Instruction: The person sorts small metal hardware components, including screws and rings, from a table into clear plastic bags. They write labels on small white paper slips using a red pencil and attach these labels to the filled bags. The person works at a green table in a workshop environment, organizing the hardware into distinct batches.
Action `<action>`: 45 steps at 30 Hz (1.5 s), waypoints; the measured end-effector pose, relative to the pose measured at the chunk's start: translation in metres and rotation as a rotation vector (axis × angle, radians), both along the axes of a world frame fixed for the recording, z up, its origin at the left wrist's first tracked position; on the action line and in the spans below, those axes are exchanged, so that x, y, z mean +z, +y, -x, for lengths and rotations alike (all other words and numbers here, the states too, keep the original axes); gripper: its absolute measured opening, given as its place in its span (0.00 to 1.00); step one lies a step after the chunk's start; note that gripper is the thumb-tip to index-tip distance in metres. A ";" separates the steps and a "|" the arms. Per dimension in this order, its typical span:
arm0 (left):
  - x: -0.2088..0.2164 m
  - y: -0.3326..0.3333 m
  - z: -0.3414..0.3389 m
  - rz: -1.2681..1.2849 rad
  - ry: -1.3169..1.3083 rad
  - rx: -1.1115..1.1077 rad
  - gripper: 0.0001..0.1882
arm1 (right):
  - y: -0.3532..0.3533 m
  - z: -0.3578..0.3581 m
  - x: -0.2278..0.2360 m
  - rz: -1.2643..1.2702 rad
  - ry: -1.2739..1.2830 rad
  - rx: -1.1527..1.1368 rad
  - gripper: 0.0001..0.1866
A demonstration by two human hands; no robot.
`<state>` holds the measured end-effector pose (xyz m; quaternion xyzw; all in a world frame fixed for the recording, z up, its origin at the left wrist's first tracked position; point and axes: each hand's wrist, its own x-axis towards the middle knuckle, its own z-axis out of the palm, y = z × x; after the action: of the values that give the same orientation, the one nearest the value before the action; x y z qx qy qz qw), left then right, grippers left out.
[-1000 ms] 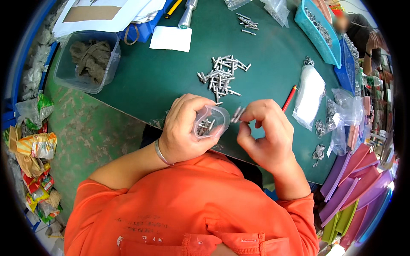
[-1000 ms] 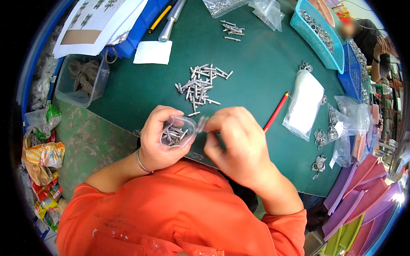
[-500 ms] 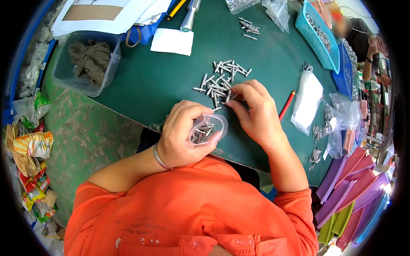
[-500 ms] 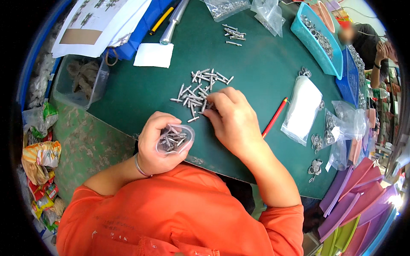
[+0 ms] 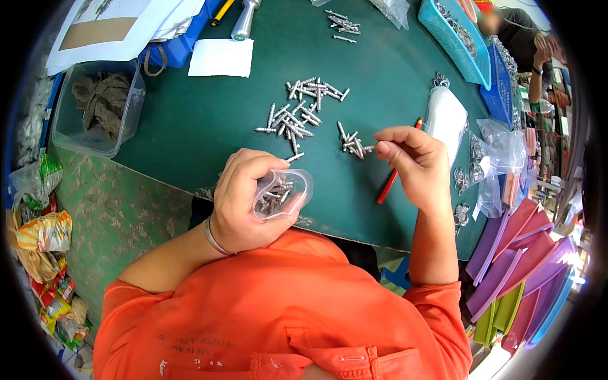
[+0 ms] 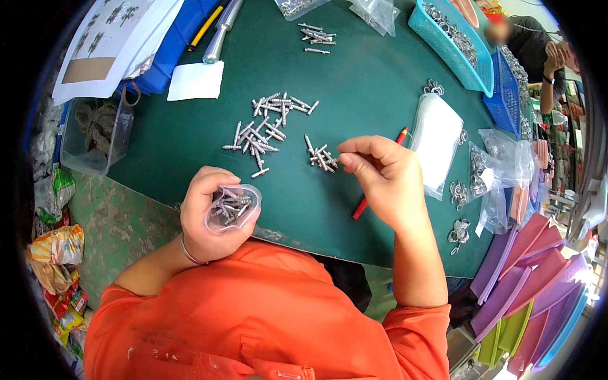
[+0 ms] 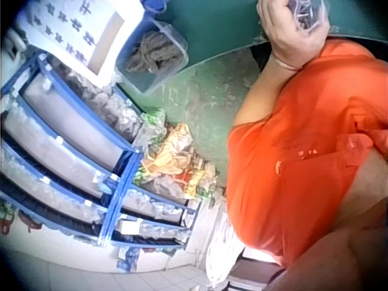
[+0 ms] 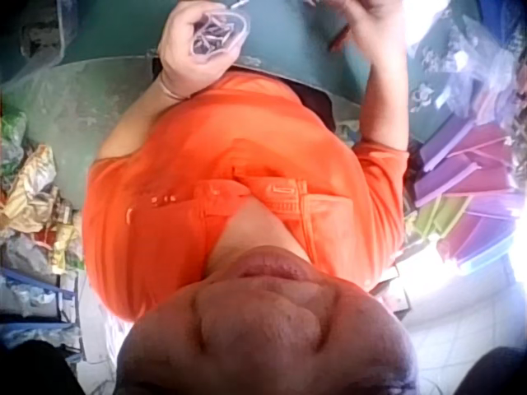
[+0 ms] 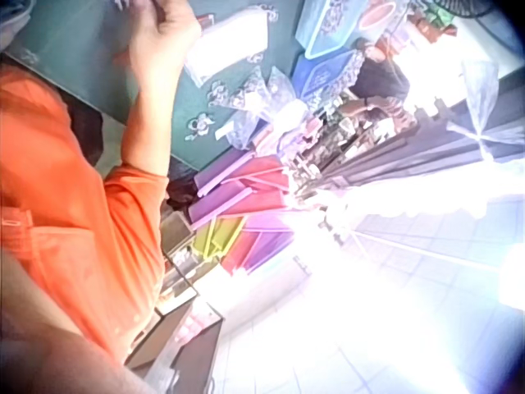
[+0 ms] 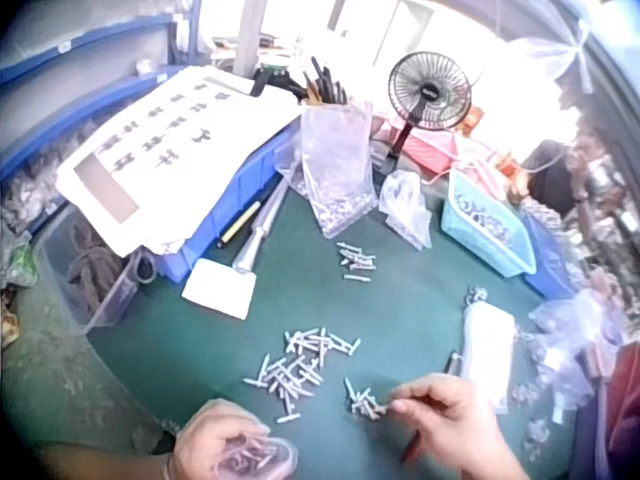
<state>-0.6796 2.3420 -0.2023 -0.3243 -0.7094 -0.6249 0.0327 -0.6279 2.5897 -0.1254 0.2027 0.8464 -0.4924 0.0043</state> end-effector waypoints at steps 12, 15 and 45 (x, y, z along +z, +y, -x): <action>0.003 -0.006 0.005 0.105 0.083 -0.085 0.29 | -0.005 -0.003 -0.028 -0.501 0.176 0.217 0.06; 0.001 0.001 0.001 0.041 -0.009 -0.020 0.27 | -0.008 0.001 -0.017 -0.304 0.151 0.104 0.07; 0.002 0.000 0.003 -0.072 0.059 -0.012 0.27 | -0.033 0.049 -0.027 -0.483 0.185 0.430 0.06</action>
<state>-0.6823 2.3417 -0.2004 -0.3454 -0.6832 -0.6404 0.0618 -0.6768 2.5569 -0.1521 -0.0307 0.9589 -0.2817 -0.0171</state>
